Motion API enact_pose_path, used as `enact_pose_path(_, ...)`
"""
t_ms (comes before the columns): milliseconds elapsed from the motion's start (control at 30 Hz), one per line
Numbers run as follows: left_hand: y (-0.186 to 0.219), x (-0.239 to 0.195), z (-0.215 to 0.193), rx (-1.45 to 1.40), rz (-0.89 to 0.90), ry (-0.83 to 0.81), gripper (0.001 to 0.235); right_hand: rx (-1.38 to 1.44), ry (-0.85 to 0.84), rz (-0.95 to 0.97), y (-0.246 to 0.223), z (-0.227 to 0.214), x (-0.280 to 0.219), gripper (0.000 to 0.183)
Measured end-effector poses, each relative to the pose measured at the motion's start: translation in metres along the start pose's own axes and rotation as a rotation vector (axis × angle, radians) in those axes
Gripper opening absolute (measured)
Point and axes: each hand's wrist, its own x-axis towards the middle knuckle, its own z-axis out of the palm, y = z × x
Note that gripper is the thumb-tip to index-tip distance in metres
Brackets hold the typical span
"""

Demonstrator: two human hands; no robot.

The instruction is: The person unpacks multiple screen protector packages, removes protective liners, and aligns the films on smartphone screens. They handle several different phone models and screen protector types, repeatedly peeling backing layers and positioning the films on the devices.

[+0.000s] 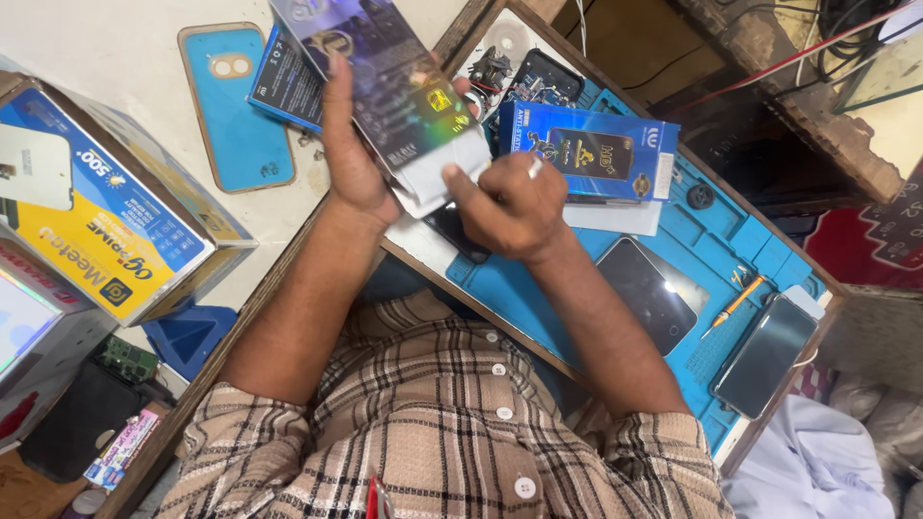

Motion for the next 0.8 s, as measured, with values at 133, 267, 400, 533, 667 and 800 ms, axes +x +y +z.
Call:
enact_pose_path(133,0.018,0.004,-0.012,0.121,0.084,0.068,0.059,0.036,0.045,-0.073,0.003,-0.017,0.001,0.029)
enact_pose_path(267,0.025,0.002,-0.026,0.103,0.07,0.107,0.046,0.082,-0.065,-0.03,0.004,-0.023,0.01,0.023)
enact_pose_path(400,0.012,-0.005,-0.034,0.112,0.049,0.222,0.034,0.009,-0.094,-0.004,-0.002,-0.014,0.018,0.014)
enact_pose_path(533,0.011,-0.008,-0.038,0.159,-0.046,0.193,0.035,-0.065,-0.096,0.03,-0.004,-0.006,0.027,0.014)
enact_pose_path(667,0.016,-0.009,-0.04,0.285,-0.037,0.187,0.038,-0.068,-0.141,-0.047,0.003,-0.008,0.026,0.014)
enact_pose_path(800,0.036,-0.006,-0.051,0.462,0.14,0.333,0.053,-0.056,-0.099,-0.12,0.01,-0.023,0.007,0.014)
